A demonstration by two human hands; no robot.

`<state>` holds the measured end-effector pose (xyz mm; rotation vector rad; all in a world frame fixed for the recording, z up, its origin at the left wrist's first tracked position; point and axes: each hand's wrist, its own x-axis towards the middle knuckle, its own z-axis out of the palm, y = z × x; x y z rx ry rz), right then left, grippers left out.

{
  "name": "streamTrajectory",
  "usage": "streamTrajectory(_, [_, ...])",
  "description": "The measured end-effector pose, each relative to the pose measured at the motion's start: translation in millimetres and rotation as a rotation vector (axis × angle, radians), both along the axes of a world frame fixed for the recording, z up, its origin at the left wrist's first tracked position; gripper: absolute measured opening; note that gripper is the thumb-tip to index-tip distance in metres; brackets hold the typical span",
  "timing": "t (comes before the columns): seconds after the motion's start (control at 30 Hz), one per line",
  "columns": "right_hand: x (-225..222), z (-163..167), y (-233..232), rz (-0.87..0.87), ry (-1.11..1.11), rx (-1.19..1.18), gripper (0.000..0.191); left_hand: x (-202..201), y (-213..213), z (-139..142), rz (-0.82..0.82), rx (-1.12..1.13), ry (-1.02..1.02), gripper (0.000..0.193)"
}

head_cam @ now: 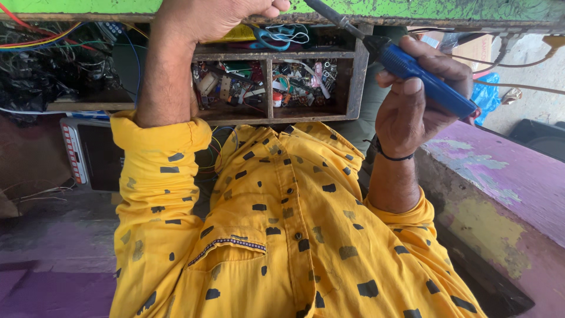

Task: The person works at a cluttered electronics workbench, handling a small circuit board and a black plastic housing. They use pliers to trim component leads and a screwdriver to adjust parts on the board. The person repeatedly picks up, turns over, and places down the board and housing while manipulating small components with both hands.

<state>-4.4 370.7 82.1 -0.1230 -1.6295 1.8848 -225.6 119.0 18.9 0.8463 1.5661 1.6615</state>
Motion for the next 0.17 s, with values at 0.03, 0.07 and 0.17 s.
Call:
streamTrajectory(0.03, [0.0,0.0,0.9,0.004,0.005,-0.003,0.028,0.3,0.0,-0.3,0.002,-0.003,-0.018,0.014])
streamTrajectory(0.07, [-0.4,-0.4,1.6,0.005,0.006,-0.006,0.029,-0.1,0.1,-0.7,-0.01,0.007,-0.002,0.013])
streamTrajectory(0.17, [3.9,0.9,3.3,0.004,-0.001,-0.014,0.03,-1.5,0.3,-3.6,-0.039,0.031,0.038,0.013])
